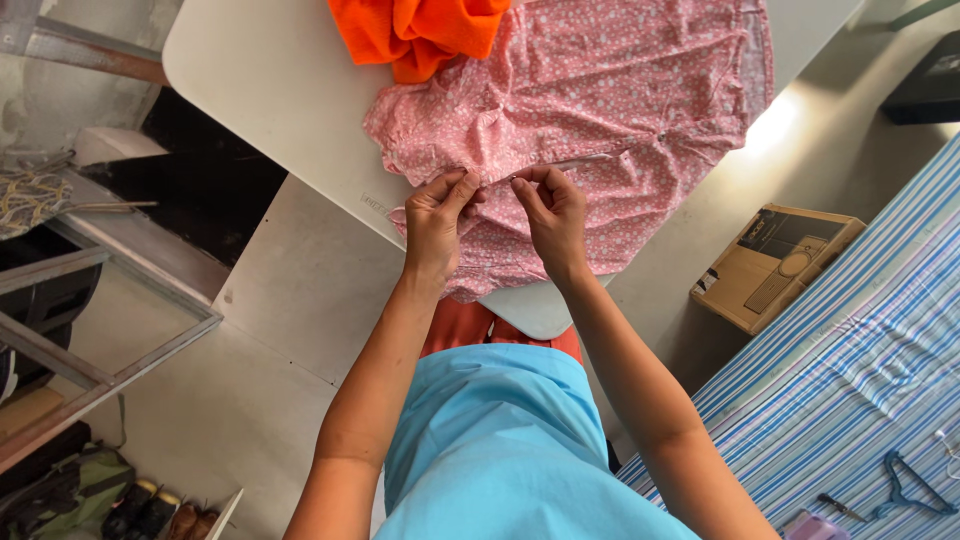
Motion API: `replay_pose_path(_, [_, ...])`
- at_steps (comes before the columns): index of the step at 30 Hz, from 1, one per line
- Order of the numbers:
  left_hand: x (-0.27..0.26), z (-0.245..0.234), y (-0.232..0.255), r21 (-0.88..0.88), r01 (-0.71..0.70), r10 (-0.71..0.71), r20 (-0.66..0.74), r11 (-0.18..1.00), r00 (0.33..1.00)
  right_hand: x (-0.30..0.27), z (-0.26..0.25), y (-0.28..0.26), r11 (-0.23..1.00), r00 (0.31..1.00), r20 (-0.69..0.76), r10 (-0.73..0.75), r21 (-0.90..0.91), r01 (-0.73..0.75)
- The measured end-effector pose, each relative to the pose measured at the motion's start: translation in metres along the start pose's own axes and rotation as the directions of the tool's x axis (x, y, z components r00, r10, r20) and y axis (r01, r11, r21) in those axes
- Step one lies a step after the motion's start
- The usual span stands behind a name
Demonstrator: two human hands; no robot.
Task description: The person lays a pink floral shirt on a white table, picks up a needle with thread, and hand-sews a button onto the shirt's front placket, repeatedly pushing the needle through the fabric and button and pulling the thread tight. They work on the button for most of the episode and finish tying off near the end.
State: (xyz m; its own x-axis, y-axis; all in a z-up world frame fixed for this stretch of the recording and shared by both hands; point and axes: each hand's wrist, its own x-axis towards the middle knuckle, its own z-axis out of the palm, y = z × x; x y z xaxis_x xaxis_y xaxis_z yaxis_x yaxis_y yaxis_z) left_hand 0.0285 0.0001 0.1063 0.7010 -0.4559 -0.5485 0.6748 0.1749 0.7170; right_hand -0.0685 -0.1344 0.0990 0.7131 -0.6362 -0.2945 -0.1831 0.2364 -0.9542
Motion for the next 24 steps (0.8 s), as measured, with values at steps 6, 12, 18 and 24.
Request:
replay_pose_path(6, [-0.012, 0.022, 0.01, -0.113, -0.01, 0.022, 0.104, 0.994, 0.994, -0.013, -0.006, -0.036, 0.98, 0.999, 0.024, 0.03, 0.195, -0.034])
replay_pose_path(12, [-0.022, 0.034, 0.021, -0.267, 0.153, -0.093, 0.224, 0.951, 0.97, -0.027, -0.012, -0.061, 0.953, 0.998, 0.016, 0.057, 0.298, -0.06])
replay_pose_path(18, [-0.037, 0.046, 0.031, -0.237, 0.105, -0.045, 0.248, 0.966, 0.968, -0.037, -0.017, -0.083, 0.867, 0.994, 0.068, 0.087, 0.486, -0.109])
replay_pose_path(24, [-0.05, 0.058, 0.049, -0.224, 0.013, 0.064, 0.336, 0.974, 0.94, -0.047, -0.017, -0.104, 0.84, 0.995, 0.069, 0.07, 0.534, -0.097])
